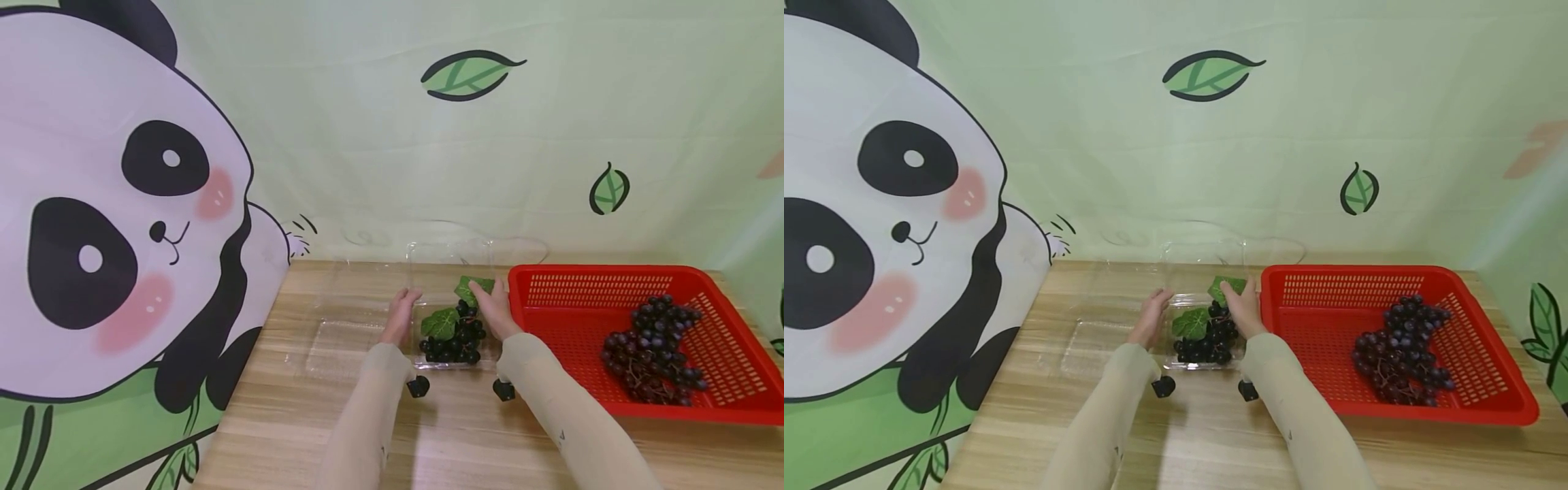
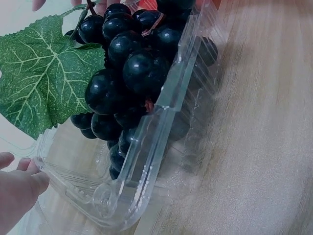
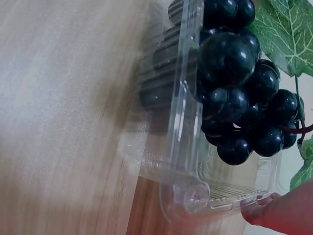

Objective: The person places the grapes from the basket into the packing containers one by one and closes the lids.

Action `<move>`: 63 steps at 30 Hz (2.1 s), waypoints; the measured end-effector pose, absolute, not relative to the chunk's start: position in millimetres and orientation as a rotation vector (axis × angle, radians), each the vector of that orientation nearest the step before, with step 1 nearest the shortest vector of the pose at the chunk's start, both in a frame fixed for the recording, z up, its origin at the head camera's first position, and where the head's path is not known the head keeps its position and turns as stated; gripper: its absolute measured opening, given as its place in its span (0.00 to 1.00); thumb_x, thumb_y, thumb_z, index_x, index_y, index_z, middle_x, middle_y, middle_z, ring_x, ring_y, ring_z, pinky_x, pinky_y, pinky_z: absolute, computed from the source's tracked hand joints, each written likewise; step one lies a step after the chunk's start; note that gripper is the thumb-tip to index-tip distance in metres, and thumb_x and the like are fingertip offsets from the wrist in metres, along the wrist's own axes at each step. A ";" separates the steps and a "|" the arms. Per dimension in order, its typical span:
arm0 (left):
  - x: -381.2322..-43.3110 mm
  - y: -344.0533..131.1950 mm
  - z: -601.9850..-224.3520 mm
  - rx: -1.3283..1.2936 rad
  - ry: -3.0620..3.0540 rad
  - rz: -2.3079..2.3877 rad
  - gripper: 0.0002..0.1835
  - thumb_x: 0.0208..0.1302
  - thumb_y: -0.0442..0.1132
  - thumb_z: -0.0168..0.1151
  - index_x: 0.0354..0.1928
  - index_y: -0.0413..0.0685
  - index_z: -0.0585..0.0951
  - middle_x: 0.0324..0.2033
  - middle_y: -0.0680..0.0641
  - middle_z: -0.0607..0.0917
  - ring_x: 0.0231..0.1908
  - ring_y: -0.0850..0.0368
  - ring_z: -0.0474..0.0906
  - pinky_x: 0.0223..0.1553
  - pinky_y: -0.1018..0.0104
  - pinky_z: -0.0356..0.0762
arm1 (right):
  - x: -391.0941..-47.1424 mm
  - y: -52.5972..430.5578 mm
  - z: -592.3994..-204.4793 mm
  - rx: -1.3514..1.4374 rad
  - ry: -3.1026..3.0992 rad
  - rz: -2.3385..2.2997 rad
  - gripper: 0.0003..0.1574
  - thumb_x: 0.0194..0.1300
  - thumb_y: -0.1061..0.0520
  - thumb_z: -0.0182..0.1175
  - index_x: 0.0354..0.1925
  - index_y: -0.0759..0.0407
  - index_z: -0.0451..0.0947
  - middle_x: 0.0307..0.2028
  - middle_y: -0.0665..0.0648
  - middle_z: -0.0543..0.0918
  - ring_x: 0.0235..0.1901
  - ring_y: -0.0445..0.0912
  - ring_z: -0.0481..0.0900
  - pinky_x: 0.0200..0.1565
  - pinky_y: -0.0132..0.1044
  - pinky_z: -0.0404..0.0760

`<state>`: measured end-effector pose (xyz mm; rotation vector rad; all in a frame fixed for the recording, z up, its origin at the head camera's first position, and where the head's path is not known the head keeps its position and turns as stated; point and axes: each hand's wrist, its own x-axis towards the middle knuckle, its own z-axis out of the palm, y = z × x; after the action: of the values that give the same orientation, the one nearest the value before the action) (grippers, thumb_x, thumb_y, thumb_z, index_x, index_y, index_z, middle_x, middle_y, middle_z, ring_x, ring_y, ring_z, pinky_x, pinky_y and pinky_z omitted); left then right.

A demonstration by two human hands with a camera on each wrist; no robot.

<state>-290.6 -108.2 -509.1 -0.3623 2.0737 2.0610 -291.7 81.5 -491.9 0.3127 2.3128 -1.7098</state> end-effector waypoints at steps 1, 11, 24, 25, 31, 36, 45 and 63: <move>-290.5 -108.3 -509.5 -0.363 2.067 2.067 0.39 0.56 0.50 0.51 0.66 0.41 0.50 0.66 0.39 0.54 0.65 0.42 0.50 0.64 0.46 0.48 | -291.7 81.5 -492.0 0.315 2.312 -1.712 0.49 0.64 0.40 0.41 0.67 0.57 0.26 0.69 0.61 0.34 0.68 0.55 0.34 0.66 0.55 0.42; -291.0 -109.3 -511.9 -0.355 2.035 2.111 0.38 0.56 0.49 0.51 0.66 0.46 0.52 0.65 0.41 0.57 0.64 0.44 0.52 0.64 0.45 0.47 | -292.9 82.2 -491.4 0.349 2.293 -1.787 0.46 0.63 0.47 0.45 0.68 0.58 0.32 0.68 0.62 0.39 0.67 0.56 0.39 0.65 0.56 0.44; -289.8 -110.4 -497.7 -0.289 2.065 2.109 0.36 0.57 0.49 0.51 0.66 0.54 0.52 0.66 0.44 0.54 0.65 0.44 0.50 0.64 0.43 0.46 | -292.6 79.7 -481.8 0.300 2.281 -1.867 0.47 0.62 0.53 0.46 0.68 0.57 0.28 0.69 0.59 0.34 0.68 0.54 0.36 0.66 0.54 0.42; -289.6 -110.2 -496.6 -0.289 2.065 2.111 0.36 0.57 0.49 0.52 0.66 0.54 0.52 0.66 0.44 0.54 0.65 0.44 0.50 0.64 0.44 0.46 | -292.4 79.4 -480.8 0.289 2.284 -1.871 0.47 0.62 0.53 0.46 0.68 0.57 0.27 0.69 0.59 0.34 0.68 0.53 0.35 0.66 0.54 0.42; -288.9 -110.4 -490.6 -0.267 2.101 2.102 0.36 0.56 0.49 0.52 0.66 0.53 0.52 0.66 0.44 0.55 0.65 0.45 0.51 0.64 0.45 0.47 | -292.0 78.7 -476.5 0.247 2.295 -1.881 0.48 0.63 0.53 0.45 0.67 0.54 0.24 0.69 0.56 0.31 0.68 0.52 0.32 0.66 0.54 0.39; -289.0 -110.3 -486.4 -0.245 2.136 2.110 0.36 0.56 0.48 0.52 0.66 0.51 0.53 0.66 0.43 0.56 0.65 0.44 0.52 0.64 0.45 0.48 | -291.1 77.1 -472.0 0.229 2.307 -1.897 0.49 0.62 0.54 0.45 0.67 0.53 0.23 0.69 0.55 0.29 0.68 0.51 0.30 0.66 0.54 0.38; -286.0 -110.7 -480.4 -0.227 2.138 2.136 0.35 0.56 0.47 0.52 0.65 0.49 0.55 0.65 0.41 0.56 0.64 0.44 0.53 0.63 0.44 0.49 | -290.6 74.4 -464.4 0.265 2.296 -1.990 0.49 0.61 0.57 0.46 0.68 0.55 0.25 0.69 0.55 0.31 0.68 0.50 0.32 0.67 0.49 0.38; -272.8 -120.0 -492.0 -0.107 2.194 2.098 0.34 0.56 0.43 0.53 0.64 0.46 0.56 0.64 0.42 0.59 0.64 0.46 0.53 0.64 0.49 0.52 | -277.2 76.8 -462.1 0.346 2.187 -2.263 0.39 0.63 0.47 0.44 0.67 0.55 0.42 0.67 0.57 0.48 0.66 0.51 0.47 0.66 0.46 0.50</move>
<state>-272.8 -120.0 -492.0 -0.1068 2.1945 2.0976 -277.2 76.8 -462.1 0.3458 2.1865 -2.2626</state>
